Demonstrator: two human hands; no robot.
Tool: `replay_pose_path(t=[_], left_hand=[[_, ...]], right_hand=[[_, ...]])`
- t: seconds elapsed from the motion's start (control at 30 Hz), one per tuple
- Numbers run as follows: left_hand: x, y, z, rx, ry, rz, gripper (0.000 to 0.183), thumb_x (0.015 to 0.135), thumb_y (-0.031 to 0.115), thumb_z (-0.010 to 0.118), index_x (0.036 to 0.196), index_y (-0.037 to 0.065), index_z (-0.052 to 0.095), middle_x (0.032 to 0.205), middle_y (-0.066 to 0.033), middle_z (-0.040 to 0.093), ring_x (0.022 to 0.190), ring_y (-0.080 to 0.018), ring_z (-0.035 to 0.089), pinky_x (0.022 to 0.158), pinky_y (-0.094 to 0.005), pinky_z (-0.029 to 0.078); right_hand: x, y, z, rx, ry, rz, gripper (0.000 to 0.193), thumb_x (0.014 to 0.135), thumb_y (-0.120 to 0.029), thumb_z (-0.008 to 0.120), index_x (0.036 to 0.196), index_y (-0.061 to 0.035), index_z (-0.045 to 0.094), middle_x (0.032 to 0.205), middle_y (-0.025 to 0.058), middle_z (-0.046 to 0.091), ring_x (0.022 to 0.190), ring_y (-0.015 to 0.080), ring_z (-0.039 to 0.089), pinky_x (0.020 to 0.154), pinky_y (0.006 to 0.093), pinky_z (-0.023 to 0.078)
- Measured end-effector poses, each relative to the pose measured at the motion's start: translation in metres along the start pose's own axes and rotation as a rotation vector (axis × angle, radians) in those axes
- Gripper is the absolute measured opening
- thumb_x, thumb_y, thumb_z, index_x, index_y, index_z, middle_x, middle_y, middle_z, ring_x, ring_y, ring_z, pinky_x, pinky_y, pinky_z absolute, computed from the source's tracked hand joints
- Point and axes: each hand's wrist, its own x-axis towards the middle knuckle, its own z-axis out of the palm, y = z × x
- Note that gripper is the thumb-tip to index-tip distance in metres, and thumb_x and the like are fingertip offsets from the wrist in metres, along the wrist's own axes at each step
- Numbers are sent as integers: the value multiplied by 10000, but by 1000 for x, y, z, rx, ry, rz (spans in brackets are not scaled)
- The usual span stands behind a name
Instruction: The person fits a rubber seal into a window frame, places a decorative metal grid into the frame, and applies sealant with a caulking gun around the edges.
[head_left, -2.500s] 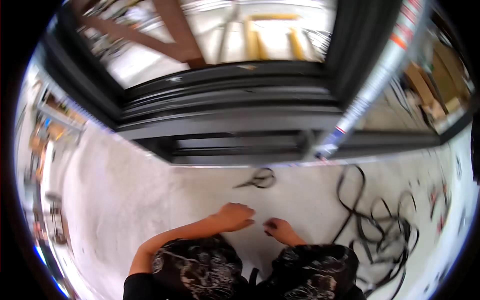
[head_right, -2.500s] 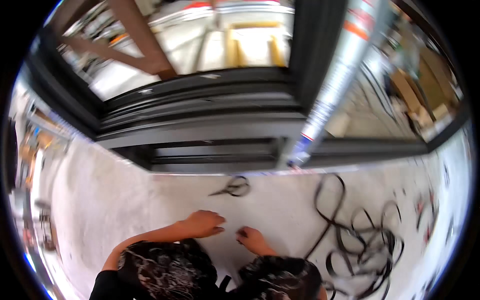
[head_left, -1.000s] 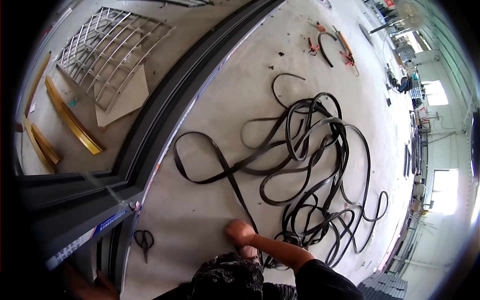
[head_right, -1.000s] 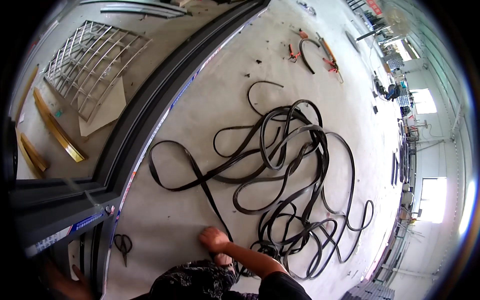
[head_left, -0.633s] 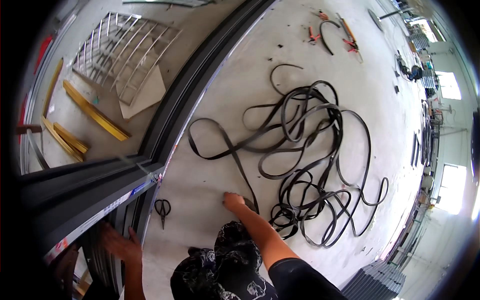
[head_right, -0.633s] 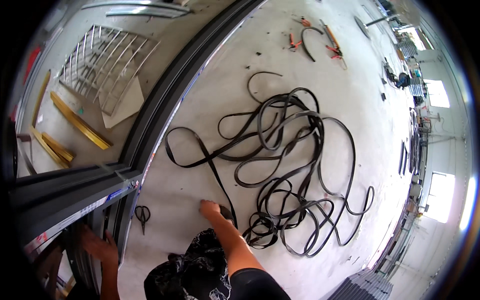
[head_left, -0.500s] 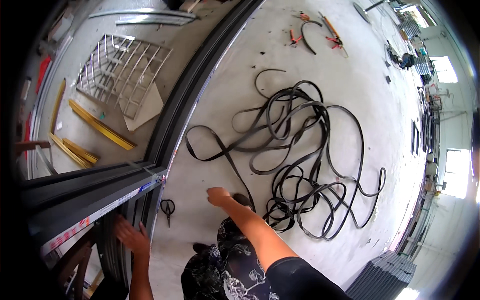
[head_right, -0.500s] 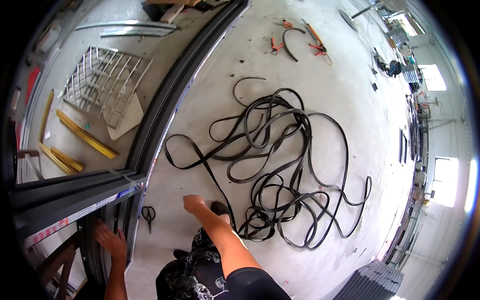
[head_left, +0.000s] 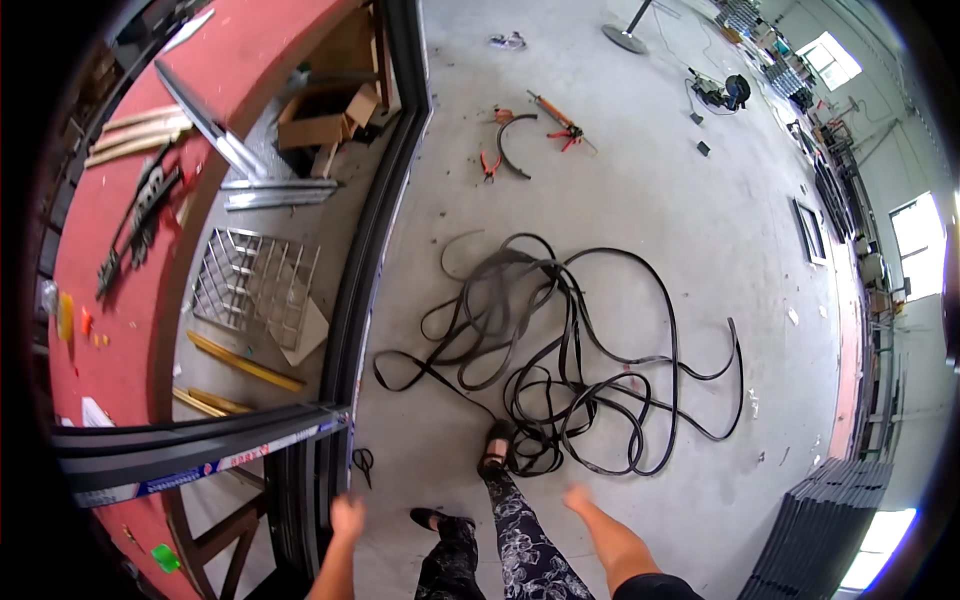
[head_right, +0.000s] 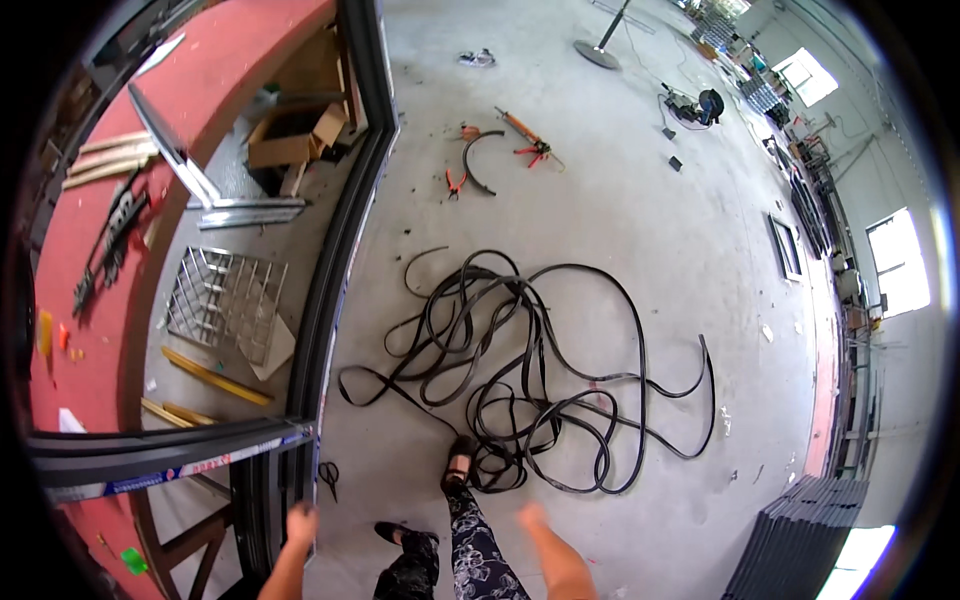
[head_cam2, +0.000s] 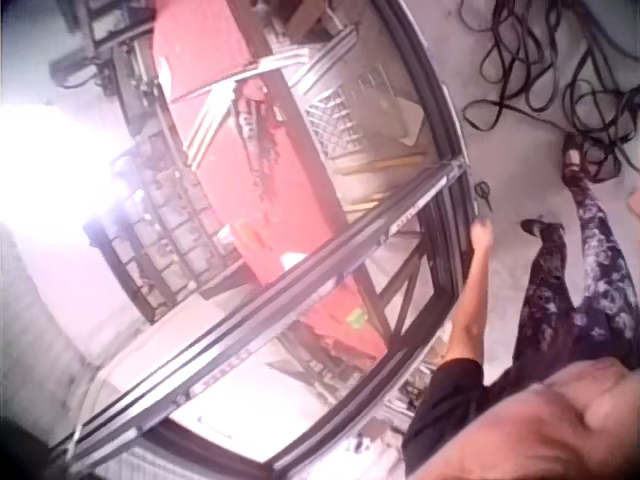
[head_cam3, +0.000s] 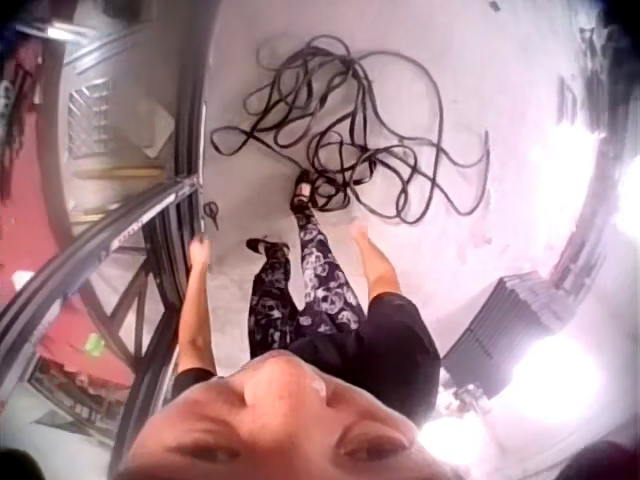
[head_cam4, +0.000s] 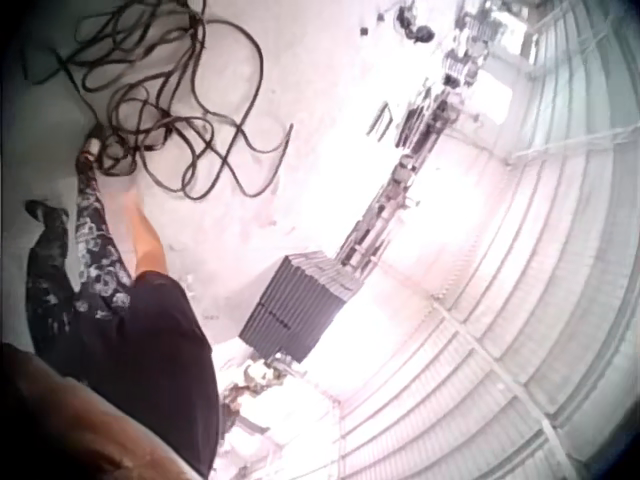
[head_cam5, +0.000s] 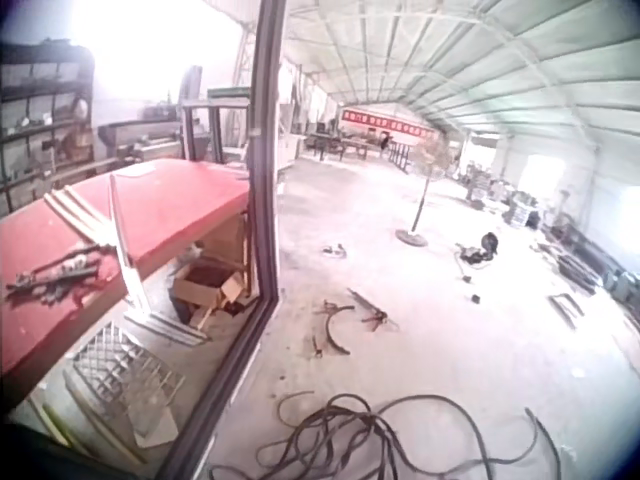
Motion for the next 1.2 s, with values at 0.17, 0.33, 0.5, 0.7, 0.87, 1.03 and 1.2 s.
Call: replay_pose_path(t=[0.17, 0.33, 0.5, 0.7, 0.87, 1.03, 1.2], left_hand=[[-93, 32, -25, 121, -101, -156, 353, 788, 287, 670, 1019, 21, 695, 947, -192, 698, 963, -345, 655, 873, -422, 502], [-93, 37, -51, 20, 7, -337, 384, 788, 288, 661, 1048, 7, 694, 1020, -196, 697, 1000, -334, 656, 873, -388, 503], [-66, 176, -90, -151, 80, -159, 354, 836, 275, 654, 1051, -4, 687, 978, -166, 705, 941, -282, 668, 840, -361, 503], [-15, 281, -122, -299, 37, -69, 323, 873, 247, 633, 1053, -19, 669, 926, -126, 701, 854, -224, 653, 777, -341, 491], [61, 304, -134, -336, 85, -107, 303, 844, 245, 644, 1011, -4, 687, 903, -129, 704, 854, -228, 659, 780, -340, 500], [167, 384, -189, -158, 101, -41, 344, 816, 295, 625, 1005, 16, 691, 944, -177, 703, 927, -317, 665, 835, -394, 505], [238, 536, -285, -198, 184, 200, 314, 855, 282, 583, 1018, 34, 687, 931, -189, 694, 917, -339, 665, 818, -405, 503]], right_hand=[[-78, 76, -64, 185, -110, 241, 350, 826, -268, 649, 1035, 13, 660, 982, 193, 703, 848, 338, 699, 744, 419, 568], [-81, 35, -111, 730, -221, 134, 111, 878, -64, 558, 932, 18, 609, 823, 163, 692, 678, 259, 704, 561, 348, 582], [-54, -53, -208, 1084, -155, -49, 153, 918, -143, 587, 945, 5, 615, 795, 121, 680, 656, 226, 684, 541, 326, 554], [-42, -142, -333, 1173, -137, -244, 194, 939, -170, 591, 1026, 0, 624, 871, 109, 693, 707, 188, 680, 585, 299, 543], [-8, -180, -408, 1171, -105, -216, 193, 936, -171, 594, 1020, -1, 632, 874, 110, 696, 718, 194, 683, 590, 303, 545], [22, -203, -482, 1187, -68, -52, 152, 922, -143, 601, 999, -16, 634, 860, 130, 689, 696, 217, 681, 585, 331, 565], [26, -255, -566, 1364, 12, -44, 152, 931, -135, 583, 996, 2, 575, 834, 131, 671, 692, 229, 681, 597, 340, 571]])
